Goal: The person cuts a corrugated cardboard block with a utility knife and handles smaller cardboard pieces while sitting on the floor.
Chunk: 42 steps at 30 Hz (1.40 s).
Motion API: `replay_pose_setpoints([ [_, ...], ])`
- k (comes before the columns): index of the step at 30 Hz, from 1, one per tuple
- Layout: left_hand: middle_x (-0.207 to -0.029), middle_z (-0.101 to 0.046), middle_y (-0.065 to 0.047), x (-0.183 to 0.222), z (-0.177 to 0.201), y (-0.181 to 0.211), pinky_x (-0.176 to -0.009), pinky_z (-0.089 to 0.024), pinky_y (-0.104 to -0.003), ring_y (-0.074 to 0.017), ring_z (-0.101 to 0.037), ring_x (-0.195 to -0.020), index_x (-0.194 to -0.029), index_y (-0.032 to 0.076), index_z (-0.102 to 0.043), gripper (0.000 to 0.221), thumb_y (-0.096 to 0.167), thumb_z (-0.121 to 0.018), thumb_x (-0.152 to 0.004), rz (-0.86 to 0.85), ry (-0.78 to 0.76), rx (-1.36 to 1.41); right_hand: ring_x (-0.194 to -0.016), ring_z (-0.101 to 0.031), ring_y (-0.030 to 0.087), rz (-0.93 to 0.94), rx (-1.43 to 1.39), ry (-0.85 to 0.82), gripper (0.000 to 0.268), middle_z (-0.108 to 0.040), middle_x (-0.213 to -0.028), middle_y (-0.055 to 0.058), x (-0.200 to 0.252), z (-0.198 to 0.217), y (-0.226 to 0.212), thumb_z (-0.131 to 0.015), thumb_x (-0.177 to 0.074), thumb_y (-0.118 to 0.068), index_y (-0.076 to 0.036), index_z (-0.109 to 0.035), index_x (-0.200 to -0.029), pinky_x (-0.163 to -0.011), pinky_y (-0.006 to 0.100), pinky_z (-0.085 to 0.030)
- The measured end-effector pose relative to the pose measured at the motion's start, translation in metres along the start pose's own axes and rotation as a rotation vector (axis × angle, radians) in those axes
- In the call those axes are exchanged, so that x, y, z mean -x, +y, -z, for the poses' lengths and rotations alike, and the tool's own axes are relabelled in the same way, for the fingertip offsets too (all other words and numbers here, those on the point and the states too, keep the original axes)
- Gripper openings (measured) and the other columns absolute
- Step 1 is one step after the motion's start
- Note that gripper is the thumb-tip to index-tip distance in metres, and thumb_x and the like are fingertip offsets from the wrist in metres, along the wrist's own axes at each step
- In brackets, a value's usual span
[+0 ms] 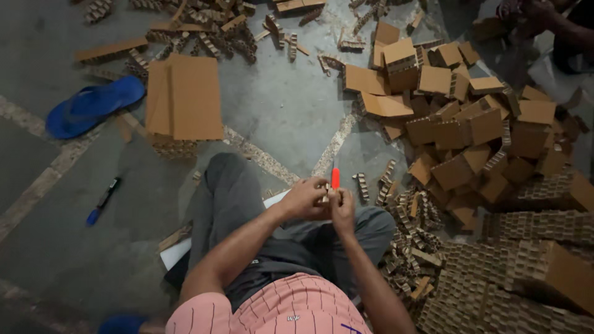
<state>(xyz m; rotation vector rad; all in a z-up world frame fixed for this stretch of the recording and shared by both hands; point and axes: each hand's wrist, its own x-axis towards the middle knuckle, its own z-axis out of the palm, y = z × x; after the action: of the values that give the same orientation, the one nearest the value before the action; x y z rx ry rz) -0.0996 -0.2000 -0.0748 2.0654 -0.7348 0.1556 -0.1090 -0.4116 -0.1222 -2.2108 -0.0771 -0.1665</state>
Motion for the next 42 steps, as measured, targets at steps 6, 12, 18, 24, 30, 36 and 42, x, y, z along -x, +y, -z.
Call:
replay_pose_setpoints([
  [6, -0.131, -0.062, -0.015, -0.007, -0.006, 0.012, -0.099, -0.047, -0.053, -0.0366, -0.061, -0.122, -0.114, 0.012, -0.070, 0.046, 0.031, -0.084, -0.075, -0.086, 0.041, -0.035, -0.080, -0.059, 0.012, -0.013, -0.286, 0.058, 0.022, -0.063, -0.090, -0.002, -0.014, -0.002, 0.033, -0.062, -0.104, -0.026, -0.005, -0.067, -0.102, -0.071, 0.030, -0.050],
  [12, -0.131, -0.062, -0.021, -0.011, -0.005, -0.014, -0.106, -0.047, -0.053, -0.0427, -0.056, -0.126, -0.121, 0.008, -0.068, 0.057, 0.025, -0.092, -0.072, 0.040, 0.340, 0.122, -0.076, -0.053, 0.028, -0.652, -0.227, 0.324, 0.042, -0.057, -0.095, 0.015, -0.080, 0.101, 0.063, -0.055, -0.110, -0.039, -0.007, -0.060, -0.136, -0.070, 0.045, -0.047],
  [18, -0.170, -0.014, -0.013, -0.010, -0.020, -0.050, -0.117, -0.044, -0.047, -0.0355, -0.026, -0.156, -0.132, 0.004, -0.066, 0.052, 0.004, -0.084, -0.084, 0.268, 0.271, 0.702, -0.107, -0.065, 0.038, 0.108, 0.763, 0.153, 0.062, -0.067, -0.120, 0.023, -0.058, 0.155, 0.050, -0.081, -0.086, -0.045, -0.001, -0.066, -0.127, -0.087, 0.047, -0.051],
  [24, -0.173, -0.007, -0.011, -0.013, -0.012, -0.038, -0.105, -0.056, -0.044, -0.0311, -0.036, -0.150, -0.126, 0.006, -0.066, 0.046, 0.003, -0.081, -0.083, 0.279, -0.006, 0.822, -0.114, -0.069, 0.027, -0.855, -0.697, -0.264, 0.070, -0.071, -0.129, 0.014, -0.053, 0.069, 0.032, -0.048, -0.099, -0.061, -0.005, -0.066, -0.137, -0.094, 0.038, -0.054],
  [30, -0.140, -0.059, -0.020, -0.006, -0.002, -0.024, -0.094, -0.056, -0.040, -0.0306, -0.069, -0.116, -0.129, 0.005, -0.067, 0.038, 0.021, -0.071, -0.095, 0.505, 0.016, 0.469, -0.119, -0.062, 0.023, -0.341, -0.986, -0.200, 0.051, -0.063, -0.127, 0.006, -0.050, 0.064, -0.029, -0.073, -0.096, -0.020, -0.005, -0.049, -0.138, -0.100, 0.042, -0.055],
  [36, -0.105, -0.077, -0.018, -0.006, -0.010, -0.027, -0.084, -0.058, -0.040, -0.0291, -0.076, -0.097, -0.126, 0.004, -0.067, 0.052, 0.037, -0.073, -0.087, 0.631, -0.114, 0.525, -0.106, -0.066, 0.020, -0.414, -0.663, -0.204, 0.046, -0.066, -0.117, 0.005, -0.041, 0.085, -0.050, -0.074, -0.095, -0.016, -0.001, -0.054, -0.134, -0.088, 0.036, -0.056],
  [42, -0.111, -0.074, -0.021, -0.004, -0.002, -0.022, -0.087, -0.057, -0.042, -0.0323, -0.073, -0.102, -0.127, 0.004, -0.066, 0.060, 0.031, -0.080, -0.075, 0.689, -0.094, 0.406, -0.100, -0.068, 0.016, -0.362, -0.474, -0.269, 0.047, -0.071, -0.114, 0.007, -0.022, 0.075, -0.012, -0.078, -0.090, -0.010, 0.002, -0.062, -0.133, -0.086, 0.031, -0.056],
])
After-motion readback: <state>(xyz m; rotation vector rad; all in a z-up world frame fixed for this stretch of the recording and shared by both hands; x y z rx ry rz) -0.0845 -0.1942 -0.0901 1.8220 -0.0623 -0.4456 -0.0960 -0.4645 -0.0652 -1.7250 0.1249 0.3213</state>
